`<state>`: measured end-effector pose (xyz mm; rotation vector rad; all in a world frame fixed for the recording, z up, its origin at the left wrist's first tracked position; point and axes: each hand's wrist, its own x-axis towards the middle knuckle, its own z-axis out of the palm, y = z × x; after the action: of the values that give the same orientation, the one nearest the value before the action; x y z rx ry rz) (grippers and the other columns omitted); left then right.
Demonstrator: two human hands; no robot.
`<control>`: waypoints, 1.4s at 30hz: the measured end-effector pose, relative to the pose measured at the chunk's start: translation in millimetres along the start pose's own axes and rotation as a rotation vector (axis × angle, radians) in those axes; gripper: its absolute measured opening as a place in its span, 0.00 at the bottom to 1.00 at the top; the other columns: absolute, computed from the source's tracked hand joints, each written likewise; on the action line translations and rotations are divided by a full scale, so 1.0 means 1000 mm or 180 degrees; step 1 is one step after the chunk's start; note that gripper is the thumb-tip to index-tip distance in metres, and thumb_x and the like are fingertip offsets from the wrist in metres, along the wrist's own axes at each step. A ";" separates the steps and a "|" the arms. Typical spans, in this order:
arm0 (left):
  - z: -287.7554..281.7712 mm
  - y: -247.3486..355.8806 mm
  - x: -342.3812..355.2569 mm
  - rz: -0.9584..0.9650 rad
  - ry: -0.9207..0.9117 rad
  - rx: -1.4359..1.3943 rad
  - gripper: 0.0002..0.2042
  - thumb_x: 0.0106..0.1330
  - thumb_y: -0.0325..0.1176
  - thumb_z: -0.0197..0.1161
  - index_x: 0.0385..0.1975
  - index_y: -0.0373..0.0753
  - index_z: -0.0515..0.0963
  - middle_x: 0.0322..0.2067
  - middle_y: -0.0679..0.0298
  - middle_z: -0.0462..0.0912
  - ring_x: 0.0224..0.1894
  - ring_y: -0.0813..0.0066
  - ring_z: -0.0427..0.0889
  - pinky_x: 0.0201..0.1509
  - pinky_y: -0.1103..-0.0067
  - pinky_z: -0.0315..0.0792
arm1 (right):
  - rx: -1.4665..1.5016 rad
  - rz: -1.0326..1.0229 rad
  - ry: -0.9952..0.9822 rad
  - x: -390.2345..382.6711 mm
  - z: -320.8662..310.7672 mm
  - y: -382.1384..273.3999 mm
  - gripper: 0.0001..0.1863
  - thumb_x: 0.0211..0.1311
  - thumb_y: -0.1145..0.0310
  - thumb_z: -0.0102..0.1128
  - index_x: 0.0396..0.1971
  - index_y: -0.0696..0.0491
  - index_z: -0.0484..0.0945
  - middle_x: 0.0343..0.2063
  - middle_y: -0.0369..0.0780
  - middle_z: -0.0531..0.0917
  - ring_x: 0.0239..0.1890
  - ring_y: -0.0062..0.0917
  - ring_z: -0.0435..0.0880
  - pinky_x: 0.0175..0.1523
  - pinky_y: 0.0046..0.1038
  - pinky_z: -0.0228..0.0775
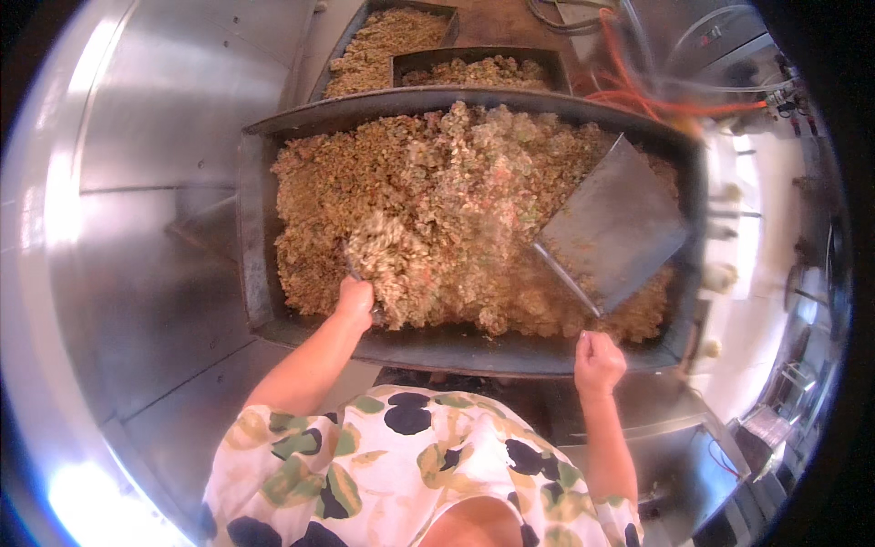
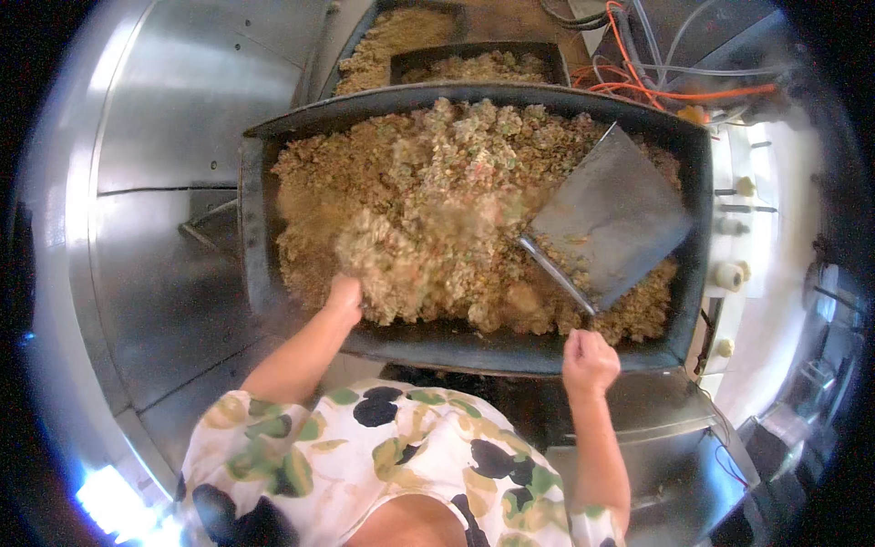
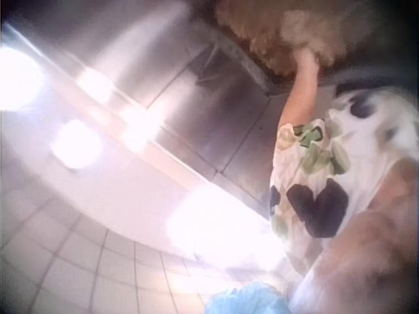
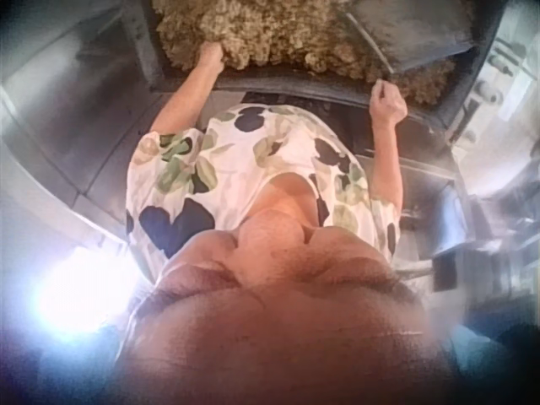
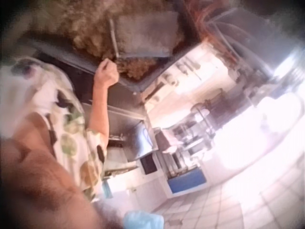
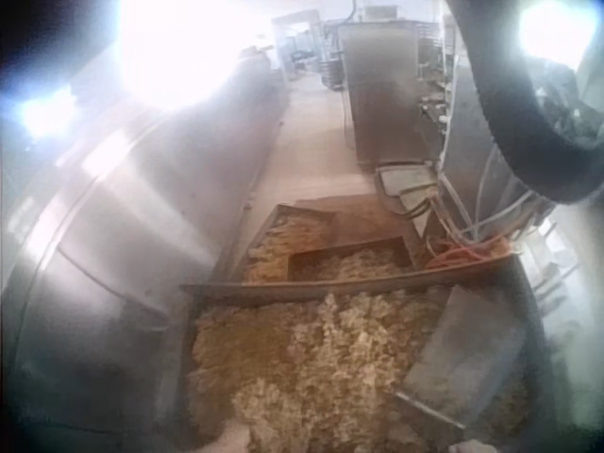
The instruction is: The person scoops a crumbly mixture from a large metal bin into a rectangular tray using two metal scrapers. They then move to a table and knead a large mass of dough, cutting it into smaller portions with a bench scraper and placing them into a tray.
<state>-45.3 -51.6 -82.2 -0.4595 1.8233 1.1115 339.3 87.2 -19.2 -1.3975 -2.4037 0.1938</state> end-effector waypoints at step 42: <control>0.118 0.054 -0.135 0.4734 -0.2149 0.4414 0.05 0.54 0.29 0.60 0.30 0.39 0.73 0.27 0.51 0.80 0.31 0.50 0.81 0.36 0.61 0.74 | -0.0436 -0.0008 0.0112 0.069 -0.016 -0.068 0.26 0.55 0.78 0.51 0.56 0.46 0.70 0.55 0.39 0.72 0.61 0.33 0.67 0.67 0.51 0.50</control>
<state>45.8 57.0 39.9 2.0317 1.6224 0.3466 259.1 111.2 31.5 -1.4439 -2.4297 0.0037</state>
